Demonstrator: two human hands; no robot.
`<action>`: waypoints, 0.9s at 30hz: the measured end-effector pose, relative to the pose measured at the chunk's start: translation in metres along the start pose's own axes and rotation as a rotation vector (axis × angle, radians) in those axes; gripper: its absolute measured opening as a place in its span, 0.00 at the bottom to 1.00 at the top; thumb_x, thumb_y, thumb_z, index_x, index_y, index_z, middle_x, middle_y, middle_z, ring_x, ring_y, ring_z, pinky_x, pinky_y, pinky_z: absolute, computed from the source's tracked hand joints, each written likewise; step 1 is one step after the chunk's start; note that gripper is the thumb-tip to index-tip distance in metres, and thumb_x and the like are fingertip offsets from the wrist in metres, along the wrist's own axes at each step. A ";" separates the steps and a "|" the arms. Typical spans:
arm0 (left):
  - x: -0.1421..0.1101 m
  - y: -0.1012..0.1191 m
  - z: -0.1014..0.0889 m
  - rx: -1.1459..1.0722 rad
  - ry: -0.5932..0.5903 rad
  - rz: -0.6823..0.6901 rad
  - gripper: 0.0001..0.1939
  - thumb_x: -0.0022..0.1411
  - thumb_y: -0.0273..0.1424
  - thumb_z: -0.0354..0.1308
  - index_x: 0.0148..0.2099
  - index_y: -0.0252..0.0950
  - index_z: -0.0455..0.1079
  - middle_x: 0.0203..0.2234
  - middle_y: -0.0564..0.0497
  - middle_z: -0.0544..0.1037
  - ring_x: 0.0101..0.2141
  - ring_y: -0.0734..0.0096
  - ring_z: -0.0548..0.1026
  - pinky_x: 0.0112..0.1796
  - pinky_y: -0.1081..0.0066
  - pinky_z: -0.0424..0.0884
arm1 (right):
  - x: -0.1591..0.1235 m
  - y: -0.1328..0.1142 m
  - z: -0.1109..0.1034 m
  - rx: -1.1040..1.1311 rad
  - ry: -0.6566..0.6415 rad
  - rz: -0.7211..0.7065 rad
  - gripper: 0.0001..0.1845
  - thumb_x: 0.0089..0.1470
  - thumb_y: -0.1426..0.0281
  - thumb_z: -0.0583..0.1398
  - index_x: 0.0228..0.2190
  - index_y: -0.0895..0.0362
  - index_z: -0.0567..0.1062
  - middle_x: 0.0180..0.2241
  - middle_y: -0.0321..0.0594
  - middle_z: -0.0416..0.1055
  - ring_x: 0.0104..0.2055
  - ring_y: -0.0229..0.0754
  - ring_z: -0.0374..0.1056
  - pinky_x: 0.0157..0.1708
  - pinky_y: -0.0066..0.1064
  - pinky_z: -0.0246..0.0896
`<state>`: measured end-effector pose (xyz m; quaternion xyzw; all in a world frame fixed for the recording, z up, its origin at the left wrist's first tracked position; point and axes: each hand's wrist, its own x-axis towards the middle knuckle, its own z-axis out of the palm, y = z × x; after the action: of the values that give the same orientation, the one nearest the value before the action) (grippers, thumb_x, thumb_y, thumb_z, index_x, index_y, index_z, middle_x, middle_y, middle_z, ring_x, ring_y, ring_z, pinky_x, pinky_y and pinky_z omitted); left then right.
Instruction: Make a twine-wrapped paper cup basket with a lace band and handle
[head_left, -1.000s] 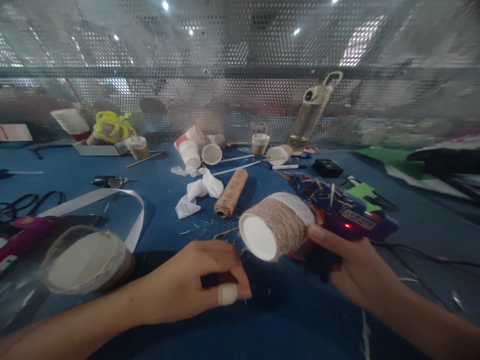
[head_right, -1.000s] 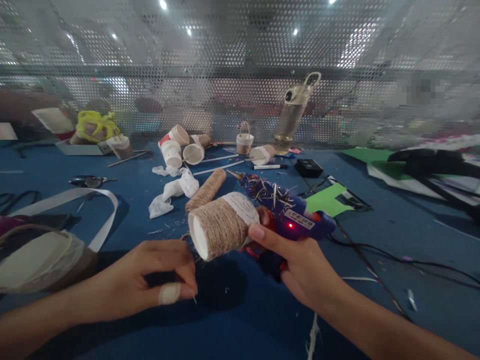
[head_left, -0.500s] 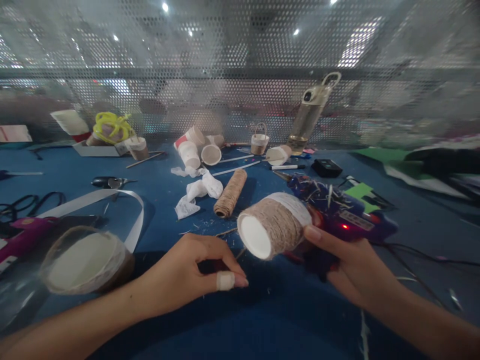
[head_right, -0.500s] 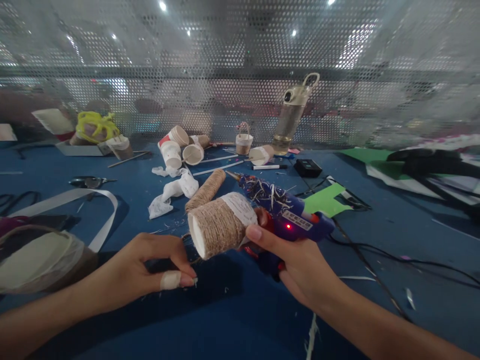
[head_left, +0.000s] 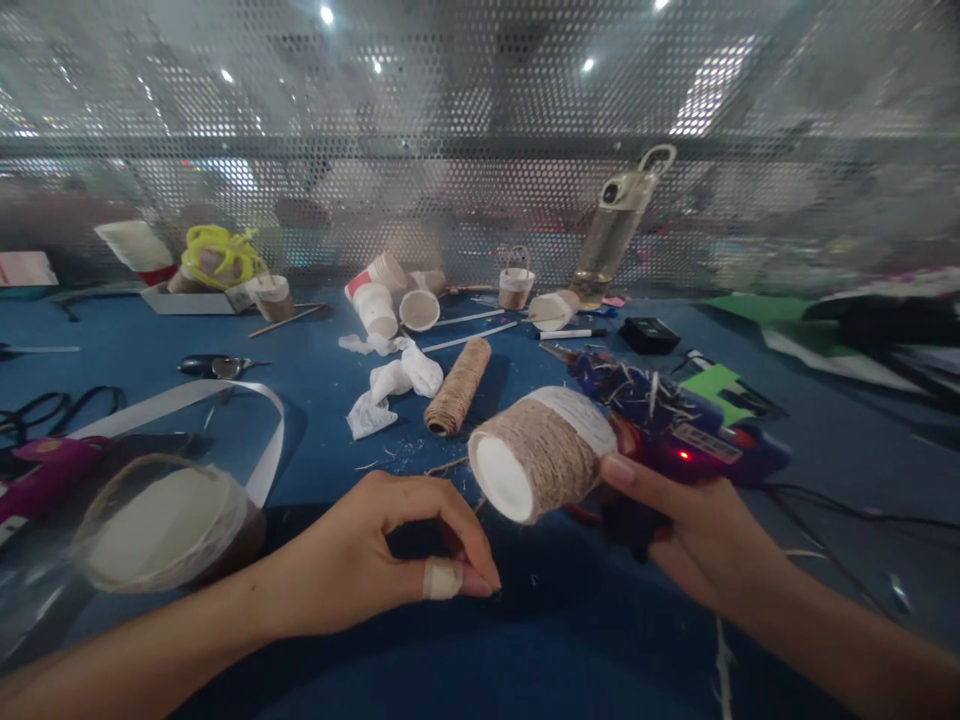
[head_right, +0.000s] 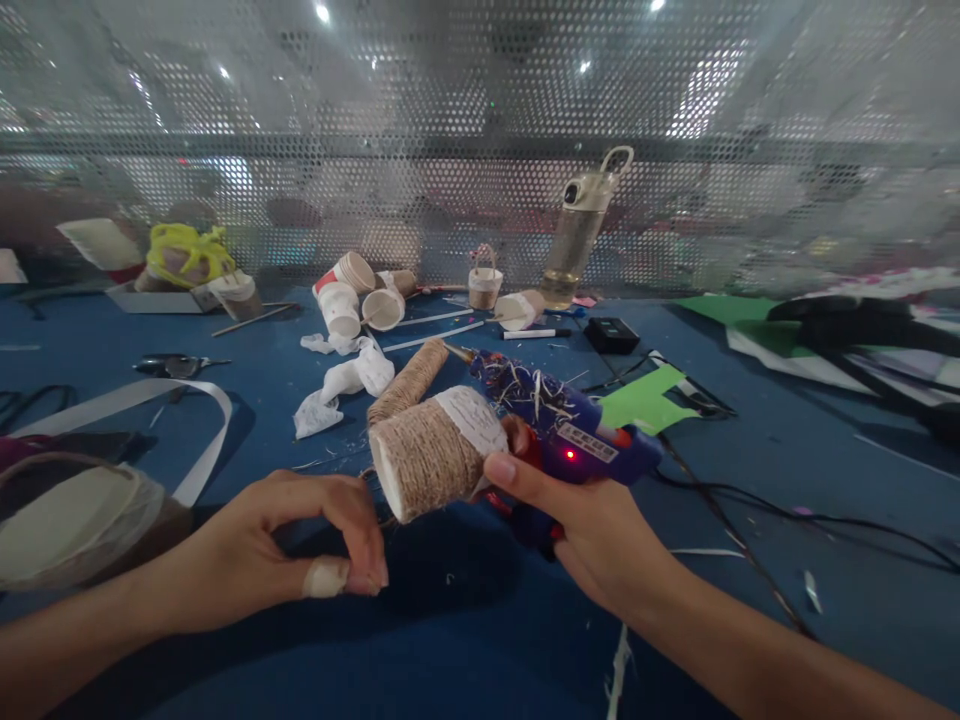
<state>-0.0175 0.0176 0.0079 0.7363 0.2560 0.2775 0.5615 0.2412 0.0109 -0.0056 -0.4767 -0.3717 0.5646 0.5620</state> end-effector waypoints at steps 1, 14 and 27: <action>0.000 0.000 0.000 -0.033 -0.004 -0.003 0.02 0.63 0.23 0.64 0.38 0.34 0.75 0.34 0.49 0.82 0.36 0.70 0.81 0.40 0.72 0.77 | 0.000 0.000 0.001 0.003 0.001 0.001 0.19 0.32 0.62 0.77 0.28 0.52 0.79 0.32 0.35 0.78 0.38 0.45 0.75 0.42 0.36 0.75; 0.004 0.001 0.000 0.178 -0.302 0.188 0.10 0.67 0.21 0.58 0.43 0.36 0.79 0.45 0.45 0.82 0.44 0.67 0.78 0.49 0.70 0.71 | 0.003 0.001 0.002 0.004 -0.025 -0.004 0.23 0.27 0.61 0.78 0.26 0.52 0.78 0.29 0.34 0.75 0.32 0.41 0.72 0.38 0.34 0.76; 0.002 -0.003 0.006 0.631 0.225 0.274 0.08 0.61 0.31 0.67 0.38 0.37 0.71 0.28 0.55 0.77 0.27 0.75 0.75 0.30 0.77 0.68 | 0.002 0.006 -0.013 -0.506 -0.135 -0.346 0.15 0.44 0.55 0.72 0.27 0.50 0.78 0.30 0.36 0.78 0.34 0.44 0.74 0.37 0.34 0.74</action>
<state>-0.0125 0.0155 0.0041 0.8658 0.2879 0.3368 0.2326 0.2523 0.0111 -0.0147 -0.4927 -0.6126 0.3804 0.4871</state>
